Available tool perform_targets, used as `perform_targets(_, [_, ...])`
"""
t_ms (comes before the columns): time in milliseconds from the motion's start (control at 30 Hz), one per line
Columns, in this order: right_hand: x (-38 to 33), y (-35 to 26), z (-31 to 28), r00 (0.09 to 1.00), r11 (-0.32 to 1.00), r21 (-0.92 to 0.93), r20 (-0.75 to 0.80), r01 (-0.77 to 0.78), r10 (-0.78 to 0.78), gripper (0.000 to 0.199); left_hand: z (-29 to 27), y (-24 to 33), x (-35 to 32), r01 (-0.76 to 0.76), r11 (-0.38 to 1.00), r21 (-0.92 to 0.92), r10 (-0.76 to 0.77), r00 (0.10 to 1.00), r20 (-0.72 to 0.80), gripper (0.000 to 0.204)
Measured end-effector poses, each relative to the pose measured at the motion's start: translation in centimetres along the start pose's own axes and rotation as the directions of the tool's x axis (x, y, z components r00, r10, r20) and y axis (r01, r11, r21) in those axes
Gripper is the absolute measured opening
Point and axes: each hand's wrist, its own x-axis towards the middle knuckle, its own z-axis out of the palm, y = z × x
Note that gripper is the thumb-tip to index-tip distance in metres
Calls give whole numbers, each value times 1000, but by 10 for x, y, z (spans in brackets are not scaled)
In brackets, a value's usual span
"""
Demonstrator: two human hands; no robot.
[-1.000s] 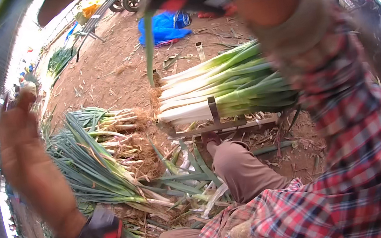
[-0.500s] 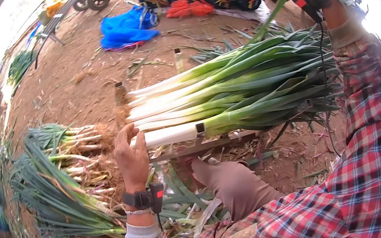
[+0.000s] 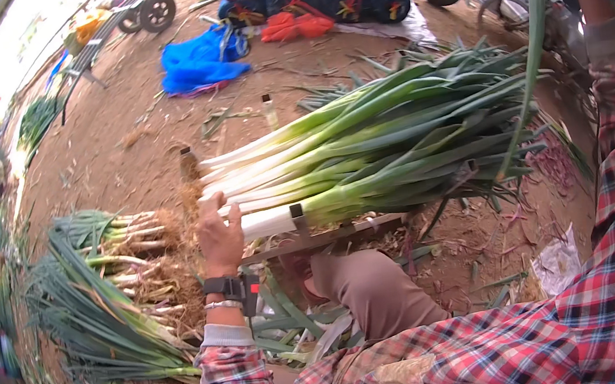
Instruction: Cleaning, trimming, and bunching harvested leeks in an agricultural setting.
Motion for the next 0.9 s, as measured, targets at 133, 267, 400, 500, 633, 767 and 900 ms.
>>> perform_targets(133, [8, 134, 98, 969, 943, -225, 37, 247, -245, 58, 38, -21, -4, -25, 994, -103, 25, 1000, -2, 33])
perform_targets(267, [-35, 64, 254, 911, 963, 101, 312, 250, -270, 54, 40, -53, -11, 1, 999, -36, -1, 1000, -2, 36])
perform_targets(400, [-75, 14, 319, 782, 943, 288, 543, 168, -305, 58, 57, -67, -1, -13, 1000, 3, 13, 1000, 21, 40])
perform_targets(500, [-84, 5, 339, 697, 918, 330, 606, 218, -383, 62, 72, -75, 13, -1, 999, 33, -2, 998, 62, 43])
perform_targets(633, [-93, -6, 353, 604, 897, 381, 668, 225, -435, 67, 99, -78, 30, -71, 994, 85, 67, 997, 49, 49])
perform_targets(767, [-94, -24, 368, 637, 974, 174, 737, 144, -226, 69, 130, -86, 48, -140, 982, 127, 136, 990, 39, 54])
perform_targets(900, [-95, -24, 366, 530, 947, 252, 785, 202, -322, 73, 139, -85, 60, -21, 961, 276, -91, 918, 386, 56])
